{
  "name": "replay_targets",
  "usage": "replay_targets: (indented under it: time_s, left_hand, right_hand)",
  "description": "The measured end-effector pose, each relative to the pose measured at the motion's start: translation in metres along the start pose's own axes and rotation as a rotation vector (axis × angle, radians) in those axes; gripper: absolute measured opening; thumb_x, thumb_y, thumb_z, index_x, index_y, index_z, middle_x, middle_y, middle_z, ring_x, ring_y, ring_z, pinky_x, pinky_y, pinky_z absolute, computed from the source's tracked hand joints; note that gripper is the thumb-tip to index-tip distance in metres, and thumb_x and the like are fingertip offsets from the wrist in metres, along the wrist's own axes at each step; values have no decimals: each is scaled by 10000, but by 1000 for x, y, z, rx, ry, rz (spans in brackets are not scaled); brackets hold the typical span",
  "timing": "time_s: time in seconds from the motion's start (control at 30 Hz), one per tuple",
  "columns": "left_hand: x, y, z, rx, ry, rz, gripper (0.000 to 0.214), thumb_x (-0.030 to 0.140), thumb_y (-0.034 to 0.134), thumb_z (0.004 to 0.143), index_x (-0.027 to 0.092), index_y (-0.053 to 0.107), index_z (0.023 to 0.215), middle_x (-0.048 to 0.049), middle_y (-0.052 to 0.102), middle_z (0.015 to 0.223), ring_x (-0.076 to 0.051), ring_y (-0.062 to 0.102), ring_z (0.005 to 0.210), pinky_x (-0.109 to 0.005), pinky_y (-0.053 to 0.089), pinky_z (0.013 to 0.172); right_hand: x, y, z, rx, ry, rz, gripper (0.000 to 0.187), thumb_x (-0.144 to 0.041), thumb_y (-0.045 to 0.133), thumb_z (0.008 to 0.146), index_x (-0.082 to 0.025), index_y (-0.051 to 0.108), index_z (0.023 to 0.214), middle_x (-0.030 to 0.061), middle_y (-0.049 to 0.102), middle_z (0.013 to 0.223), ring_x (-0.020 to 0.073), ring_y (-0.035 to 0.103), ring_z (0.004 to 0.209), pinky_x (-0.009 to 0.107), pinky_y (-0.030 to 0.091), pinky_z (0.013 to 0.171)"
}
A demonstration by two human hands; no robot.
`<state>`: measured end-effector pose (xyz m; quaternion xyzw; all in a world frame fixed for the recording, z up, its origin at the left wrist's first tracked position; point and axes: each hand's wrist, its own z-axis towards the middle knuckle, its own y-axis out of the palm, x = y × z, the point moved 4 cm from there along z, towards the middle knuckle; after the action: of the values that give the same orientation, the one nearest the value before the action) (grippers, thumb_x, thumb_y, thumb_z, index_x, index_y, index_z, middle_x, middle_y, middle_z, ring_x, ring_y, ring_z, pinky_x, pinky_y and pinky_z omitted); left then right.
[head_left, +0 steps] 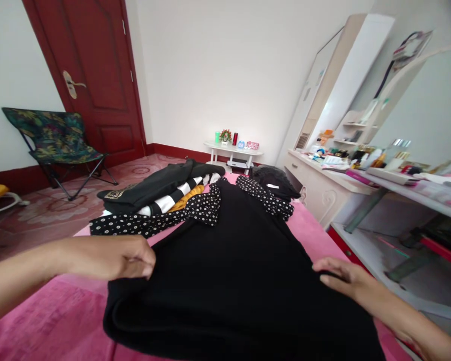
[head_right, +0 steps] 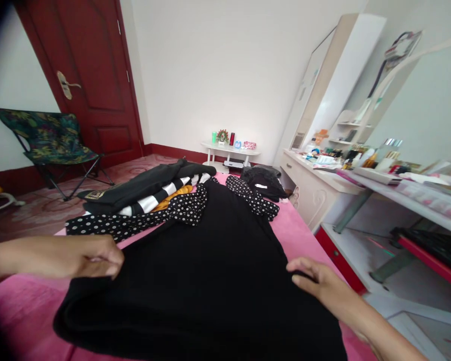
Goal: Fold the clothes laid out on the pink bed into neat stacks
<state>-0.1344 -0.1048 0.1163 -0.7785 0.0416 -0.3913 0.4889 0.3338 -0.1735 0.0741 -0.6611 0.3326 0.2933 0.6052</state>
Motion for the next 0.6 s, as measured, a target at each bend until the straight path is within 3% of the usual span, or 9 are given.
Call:
replay_targets:
  time_s: [0.07, 0.1, 0.13, 0.2, 0.3, 0.37, 0.43, 0.53, 0.6]
  left_hand:
    - [-6, 25, 9, -327, -25, -43, 166, 266, 525, 757, 223, 680, 714, 13, 643, 628, -165, 590, 574, -222, 400, 496]
    - [-7, 29, 17, -350, -35, -27, 163, 251, 520, 758, 217, 677, 731, 5, 646, 634, -170, 596, 574, -230, 403, 496]
    - [-9, 26, 29, -244, -36, 25, 146, 255, 533, 751, 212, 672, 740, -3, 648, 642, -176, 602, 577, -240, 414, 507]
    - [-10, 11, 56, 97, -21, 178, 196, 305, 588, 733, 217, 669, 889, -31, 679, 810, -192, 629, 660, -269, 460, 589]
    - [-18, -4, 97, 498, -50, 315, 755, 462, 698, 647, 251, 438, 1323, -98, 526, 1286, -246, 634, 906, -333, 487, 776]
    - [-29, 0, 124, 575, -68, 283, 939, 527, 718, 608, 217, 322, 1401, -137, 434, 1378, -292, 579, 1063, -373, 465, 878]
    - [-38, 8, 144, 590, -47, 203, 806, 497, 719, 624, 189, 437, 1314, -128, 531, 1281, -297, 562, 1091, -388, 459, 906]
    - [-41, 8, 151, 536, -41, -39, 427, 397, 668, 695, 204, 583, 1065, -35, 668, 940, -203, 644, 726, -333, 531, 658]
    - [-37, -12, 140, 527, -55, -233, 343, 379, 653, 712, 192, 592, 993, 3, 659, 801, -118, 557, 483, -256, 472, 466]
  right_hand:
    - [11, 9, 3, -150, -20, -164, 264, -457, 682, 646, -223, 690, 769, 32, 699, 793, 227, 650, 794, 295, 509, 718]
    - [13, 9, 8, -165, -23, -235, 252, -450, 673, 656, -228, 699, 772, 30, 696, 768, 219, 647, 755, 292, 504, 698]
    - [12, 8, 16, -135, -29, -299, 248, -443, 662, 671, -233, 705, 797, 31, 695, 761, 214, 641, 732, 295, 499, 686]
    - [0, 5, 36, -4, -88, -390, 268, -435, 630, 711, -237, 704, 876, 40, 699, 810, 215, 633, 748, 310, 487, 705]
    - [-28, 24, 72, 87, -226, -414, 283, -404, 567, 774, -221, 676, 958, 54, 686, 923, 205, 621, 792, 318, 471, 737]
    - [-39, 51, 92, 83, -275, -412, 244, -362, 538, 795, -210, 662, 941, 46, 666, 923, 181, 610, 758, 300, 461, 708]
    - [-42, 76, 104, 162, -290, -460, 197, -333, 506, 816, -215, 639, 900, 27, 635, 900, 160, 593, 714, 278, 436, 647]
    - [-39, 99, 110, 301, -330, -569, 179, -309, 434, 863, -226, 590, 839, 5, 585, 889, 142, 575, 698, 255, 382, 592]
    - [-35, 103, 109, 319, -355, -593, 179, -300, 414, 876, -230, 573, 835, -2, 569, 887, 134, 564, 688, 248, 365, 584]
